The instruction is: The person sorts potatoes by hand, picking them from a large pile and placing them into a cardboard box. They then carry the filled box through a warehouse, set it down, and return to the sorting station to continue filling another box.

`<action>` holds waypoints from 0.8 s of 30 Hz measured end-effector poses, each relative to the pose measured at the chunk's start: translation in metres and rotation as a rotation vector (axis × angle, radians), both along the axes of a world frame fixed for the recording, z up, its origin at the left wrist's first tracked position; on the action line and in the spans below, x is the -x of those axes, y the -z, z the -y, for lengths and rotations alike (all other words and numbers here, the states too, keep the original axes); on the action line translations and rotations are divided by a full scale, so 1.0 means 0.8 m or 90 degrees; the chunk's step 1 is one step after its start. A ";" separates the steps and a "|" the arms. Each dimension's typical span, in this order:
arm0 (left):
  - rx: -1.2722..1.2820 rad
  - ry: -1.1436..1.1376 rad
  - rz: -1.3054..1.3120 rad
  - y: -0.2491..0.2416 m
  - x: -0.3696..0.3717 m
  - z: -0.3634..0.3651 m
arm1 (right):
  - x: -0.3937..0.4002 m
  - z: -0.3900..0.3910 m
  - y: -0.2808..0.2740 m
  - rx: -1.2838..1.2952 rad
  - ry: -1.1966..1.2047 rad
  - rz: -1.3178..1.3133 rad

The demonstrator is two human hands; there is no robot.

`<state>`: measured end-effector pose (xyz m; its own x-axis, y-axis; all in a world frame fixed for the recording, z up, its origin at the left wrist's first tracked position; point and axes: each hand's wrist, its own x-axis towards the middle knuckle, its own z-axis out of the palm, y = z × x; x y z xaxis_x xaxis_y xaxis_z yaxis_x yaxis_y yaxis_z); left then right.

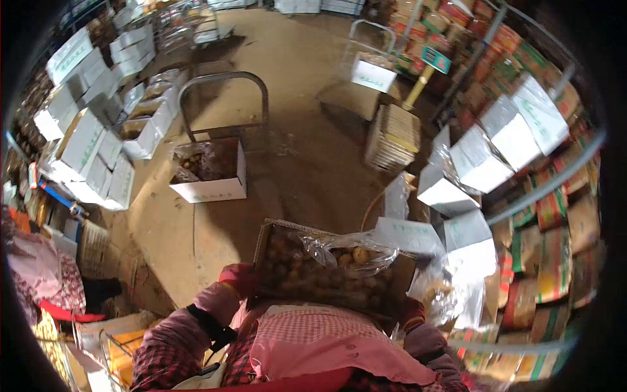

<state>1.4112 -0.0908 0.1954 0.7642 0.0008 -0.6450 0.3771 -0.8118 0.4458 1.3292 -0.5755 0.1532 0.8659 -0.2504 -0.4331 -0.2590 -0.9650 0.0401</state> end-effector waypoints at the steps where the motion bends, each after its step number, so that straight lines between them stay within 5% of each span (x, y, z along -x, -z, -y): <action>1: 0.040 -0.047 0.027 0.029 0.004 0.003 | -0.035 0.011 -0.007 -0.012 -0.021 -0.011; 3: 0.071 -0.118 0.053 0.031 0.002 0.022 | -0.112 0.032 -0.034 0.028 -0.178 -0.101; 4: 0.035 -0.118 0.083 0.023 -0.009 0.038 | -0.135 0.077 0.015 0.074 -0.310 -0.015; 9: -0.087 -0.164 0.066 -0.038 -0.047 0.095 | -0.285 0.085 0.008 -0.010 -0.332 -0.071; 11: -0.145 -0.148 0.121 -0.034 -0.058 0.103 | -0.329 0.104 0.042 -0.002 -0.521 -0.014; 12: -0.146 -0.167 0.120 -0.031 -0.062 0.105 | -0.354 0.102 0.047 -0.075 -0.354 -0.105; 15: -0.139 -0.277 0.111 -0.009 -0.086 0.101 | -0.432 0.085 0.068 -0.148 -0.267 -0.078; 16: -0.099 -0.293 0.081 0.009 -0.097 0.092 | -0.455 0.047 0.022 -0.181 -0.241 -0.080; 21: -0.094 -0.187 0.071 0.058 -0.155 0.052 | -0.573 -0.027 0.013 -0.025 -0.317 -0.129; 24: -0.007 -0.392 0.014 0.072 -0.182 0.035 | -0.632 -0.069 0.000 0.055 -0.392 -0.023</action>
